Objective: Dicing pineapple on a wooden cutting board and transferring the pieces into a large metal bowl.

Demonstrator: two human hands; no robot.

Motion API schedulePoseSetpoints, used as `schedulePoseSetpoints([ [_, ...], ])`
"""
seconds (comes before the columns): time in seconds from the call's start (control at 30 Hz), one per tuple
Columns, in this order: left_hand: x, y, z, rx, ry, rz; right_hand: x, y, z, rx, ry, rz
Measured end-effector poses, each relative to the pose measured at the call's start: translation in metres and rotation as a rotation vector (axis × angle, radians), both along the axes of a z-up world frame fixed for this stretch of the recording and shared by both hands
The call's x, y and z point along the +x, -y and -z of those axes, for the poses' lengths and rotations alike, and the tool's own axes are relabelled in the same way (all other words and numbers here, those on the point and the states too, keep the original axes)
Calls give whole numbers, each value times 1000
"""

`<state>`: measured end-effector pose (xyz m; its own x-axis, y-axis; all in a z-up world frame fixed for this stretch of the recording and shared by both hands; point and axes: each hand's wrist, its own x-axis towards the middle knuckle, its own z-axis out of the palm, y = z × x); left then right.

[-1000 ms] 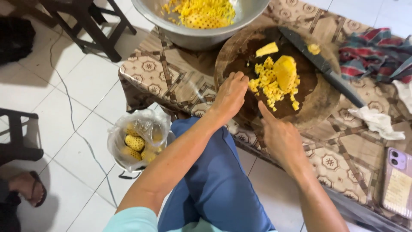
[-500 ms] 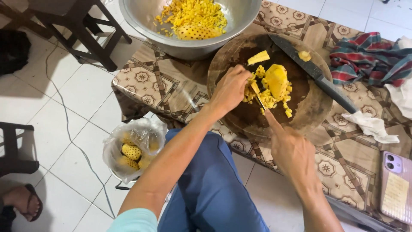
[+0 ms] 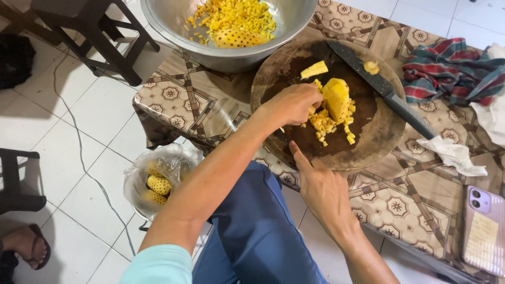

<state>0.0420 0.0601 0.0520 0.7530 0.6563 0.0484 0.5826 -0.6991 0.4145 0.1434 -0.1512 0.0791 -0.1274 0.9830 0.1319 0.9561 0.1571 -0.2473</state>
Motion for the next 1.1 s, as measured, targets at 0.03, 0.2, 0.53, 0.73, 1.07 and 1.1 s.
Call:
schedulePoseSetpoints([
  [0.03,0,0,0,2,1,-2,1,-3,3,2,1,-2],
  [0.2,-7,7,-8,-102,310,-162,12,-14,7,80,98,56],
  [0.53,7,2,22,42,163,-127,18,-18,10,11,134,131],
  [0.73,26,-6,45,252,19,-162,17,-20,8,-58,170,149],
  [1.07,-11,9,30,168,249,-51,30,-15,12,-44,61,132],
  [1.1,-22,11,30,258,364,22,32,-13,10,-53,17,119],
])
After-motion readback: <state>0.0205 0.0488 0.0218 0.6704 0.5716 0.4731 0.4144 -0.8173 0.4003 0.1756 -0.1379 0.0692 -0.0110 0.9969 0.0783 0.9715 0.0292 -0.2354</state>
